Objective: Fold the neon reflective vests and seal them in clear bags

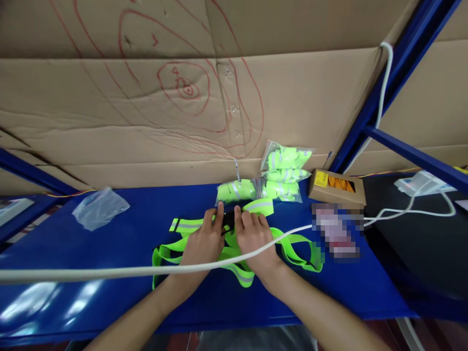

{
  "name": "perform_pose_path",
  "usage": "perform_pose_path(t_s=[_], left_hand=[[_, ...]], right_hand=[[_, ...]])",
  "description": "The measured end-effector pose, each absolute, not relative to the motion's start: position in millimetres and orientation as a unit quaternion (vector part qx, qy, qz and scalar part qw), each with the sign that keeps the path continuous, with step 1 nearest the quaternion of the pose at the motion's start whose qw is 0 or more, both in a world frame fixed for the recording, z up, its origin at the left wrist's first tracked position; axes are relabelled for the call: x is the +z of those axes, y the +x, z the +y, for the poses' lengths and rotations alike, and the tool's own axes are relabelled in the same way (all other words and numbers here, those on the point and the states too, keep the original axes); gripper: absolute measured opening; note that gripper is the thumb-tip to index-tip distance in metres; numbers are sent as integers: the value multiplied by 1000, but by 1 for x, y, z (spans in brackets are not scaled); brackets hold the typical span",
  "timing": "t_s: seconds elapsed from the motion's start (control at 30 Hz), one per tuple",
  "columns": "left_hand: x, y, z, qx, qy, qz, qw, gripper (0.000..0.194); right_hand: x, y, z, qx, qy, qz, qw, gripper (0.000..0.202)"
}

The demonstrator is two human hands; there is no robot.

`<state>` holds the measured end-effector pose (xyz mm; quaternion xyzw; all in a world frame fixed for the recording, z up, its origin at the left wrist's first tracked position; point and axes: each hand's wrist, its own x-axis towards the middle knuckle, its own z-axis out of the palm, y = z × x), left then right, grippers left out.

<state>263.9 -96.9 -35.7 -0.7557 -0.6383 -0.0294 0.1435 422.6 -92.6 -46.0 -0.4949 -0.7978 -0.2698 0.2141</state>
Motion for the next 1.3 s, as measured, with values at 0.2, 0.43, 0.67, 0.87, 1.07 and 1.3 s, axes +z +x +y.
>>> perform_pose_path(t_s=[0.2, 0.43, 0.67, 0.87, 1.07, 1.3], left_hand=[[-30, 258, -97, -51, -738, -654, 161, 69], [-34, 264, -98, -41, -747, -642, 166, 63], [-39, 268, -100, -5, -764, -620, 178, 60], [-44, 256, -96, -87, -797, -582, 137, 69], [-44, 236, -92, -200, -788, -567, 132, 77], [-47, 249, -102, -166, -814, -537, 146, 65]], right_hand=[[-45, 432, -88, -257, -509, -791, 222, 42], [-48, 420, -93, -265, -497, -806, 184, 43], [-52, 412, -98, -277, -502, -804, 160, 40], [-53, 421, -93, -179, -483, -836, 189, 41], [-41, 443, -94, -116, -496, -815, 275, 63], [-66, 436, -94, -21, -507, -801, 319, 67]])
